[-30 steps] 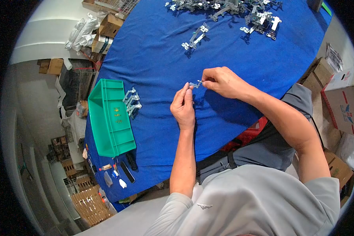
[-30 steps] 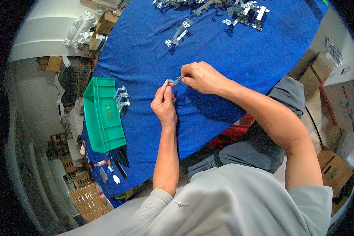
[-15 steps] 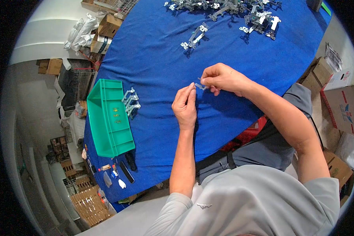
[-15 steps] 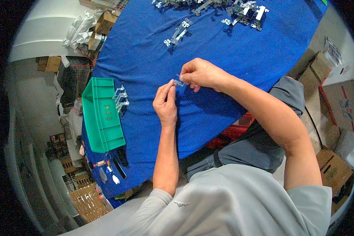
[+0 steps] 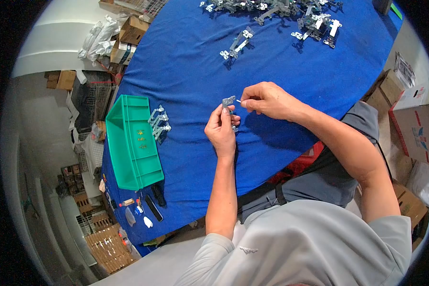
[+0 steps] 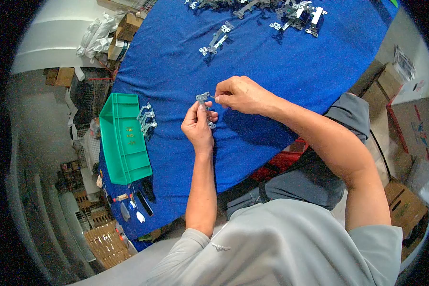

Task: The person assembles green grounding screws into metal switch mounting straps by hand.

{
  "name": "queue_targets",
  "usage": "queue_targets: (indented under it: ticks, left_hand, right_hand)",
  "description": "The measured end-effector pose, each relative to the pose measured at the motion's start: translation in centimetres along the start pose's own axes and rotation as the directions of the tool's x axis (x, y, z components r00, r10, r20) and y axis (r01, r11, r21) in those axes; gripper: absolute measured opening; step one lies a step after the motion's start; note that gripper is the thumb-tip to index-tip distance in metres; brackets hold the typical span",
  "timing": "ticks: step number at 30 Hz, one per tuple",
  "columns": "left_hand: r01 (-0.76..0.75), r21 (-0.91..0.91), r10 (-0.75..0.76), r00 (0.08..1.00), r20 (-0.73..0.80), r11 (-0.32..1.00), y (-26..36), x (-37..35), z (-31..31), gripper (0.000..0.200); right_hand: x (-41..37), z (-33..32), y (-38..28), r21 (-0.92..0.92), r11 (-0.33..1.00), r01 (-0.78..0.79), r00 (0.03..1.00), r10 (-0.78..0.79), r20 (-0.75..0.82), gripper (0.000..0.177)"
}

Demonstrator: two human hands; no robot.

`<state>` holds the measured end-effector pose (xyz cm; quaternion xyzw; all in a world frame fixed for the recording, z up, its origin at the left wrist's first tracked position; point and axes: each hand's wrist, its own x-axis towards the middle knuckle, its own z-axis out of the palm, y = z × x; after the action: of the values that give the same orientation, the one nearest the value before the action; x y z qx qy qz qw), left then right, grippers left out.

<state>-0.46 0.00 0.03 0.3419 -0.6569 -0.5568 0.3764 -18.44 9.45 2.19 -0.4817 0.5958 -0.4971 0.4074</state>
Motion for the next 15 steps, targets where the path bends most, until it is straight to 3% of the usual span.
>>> queue_targets:
  ticks: [15]
  left_hand:
    - [-0.023,0.008,0.023,0.999,0.022,1.0,-0.36,-0.07,0.01,0.021]
  right_hand:
    - [-0.12,0.09,-0.21,-0.045,0.999,0.018,0.998,-0.021,-0.061,0.021]
